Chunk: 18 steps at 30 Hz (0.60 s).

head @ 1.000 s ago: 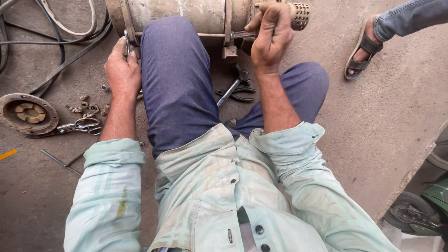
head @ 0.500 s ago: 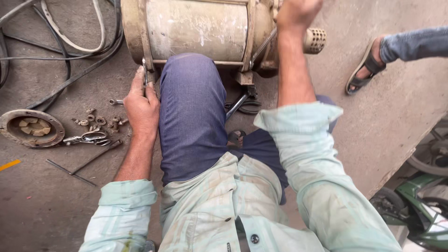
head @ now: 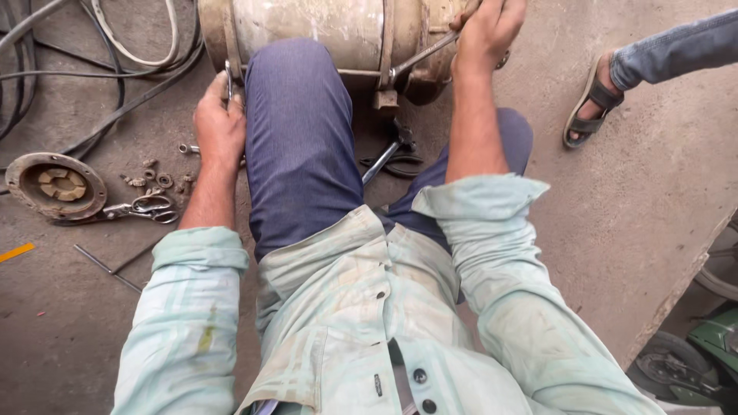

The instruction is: The person sits on the ground and uses a wrench and hammer to loosen and tighten bolts on a cylindrical motor. They briefly handle a small white paper or tape, then resume using the wrench and hammer on the motor casing.

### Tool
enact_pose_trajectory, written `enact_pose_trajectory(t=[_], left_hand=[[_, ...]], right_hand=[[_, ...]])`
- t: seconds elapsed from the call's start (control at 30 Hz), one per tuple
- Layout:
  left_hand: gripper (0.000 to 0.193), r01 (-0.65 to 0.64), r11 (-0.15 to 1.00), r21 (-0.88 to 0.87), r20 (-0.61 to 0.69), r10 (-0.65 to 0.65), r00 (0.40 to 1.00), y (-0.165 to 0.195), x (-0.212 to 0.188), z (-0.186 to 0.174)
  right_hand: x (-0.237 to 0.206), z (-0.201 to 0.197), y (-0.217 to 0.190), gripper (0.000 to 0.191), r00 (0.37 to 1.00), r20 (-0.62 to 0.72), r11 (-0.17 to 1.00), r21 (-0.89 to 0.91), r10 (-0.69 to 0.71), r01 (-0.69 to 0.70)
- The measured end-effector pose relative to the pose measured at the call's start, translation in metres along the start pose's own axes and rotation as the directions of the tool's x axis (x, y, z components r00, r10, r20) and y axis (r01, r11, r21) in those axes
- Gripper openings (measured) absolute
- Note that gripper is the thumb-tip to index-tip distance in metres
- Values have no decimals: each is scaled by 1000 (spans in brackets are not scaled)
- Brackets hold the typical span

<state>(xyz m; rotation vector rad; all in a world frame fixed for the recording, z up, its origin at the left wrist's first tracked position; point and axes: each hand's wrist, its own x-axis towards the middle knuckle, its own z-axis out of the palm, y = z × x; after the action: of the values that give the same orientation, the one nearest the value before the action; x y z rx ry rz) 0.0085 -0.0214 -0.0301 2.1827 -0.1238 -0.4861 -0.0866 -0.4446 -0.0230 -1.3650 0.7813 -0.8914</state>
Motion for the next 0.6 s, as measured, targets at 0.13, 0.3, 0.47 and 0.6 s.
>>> enact_pose_trajectory(t=[0.13,0.3,0.47,0.6], left_hand=[[43,30,997,74,-10,-29,1000,13,0,3],[43,122,987,109,3,-123,992,36,-6,1],[43,142,986,91,19,-145,989,38,-4,0],[44,86,990,107,-4,-86,996,36,-2,1]], right_hand=[[-63,-15,-24,32,994,-21,994,12,-110,110],[-108,-11,-50,35,953,154,965,17,-262,263],[-82,5,-42,34,938,202,953,-56,-282,299],[-64,17,-35,32,930,107,931,-69,-351,359]])
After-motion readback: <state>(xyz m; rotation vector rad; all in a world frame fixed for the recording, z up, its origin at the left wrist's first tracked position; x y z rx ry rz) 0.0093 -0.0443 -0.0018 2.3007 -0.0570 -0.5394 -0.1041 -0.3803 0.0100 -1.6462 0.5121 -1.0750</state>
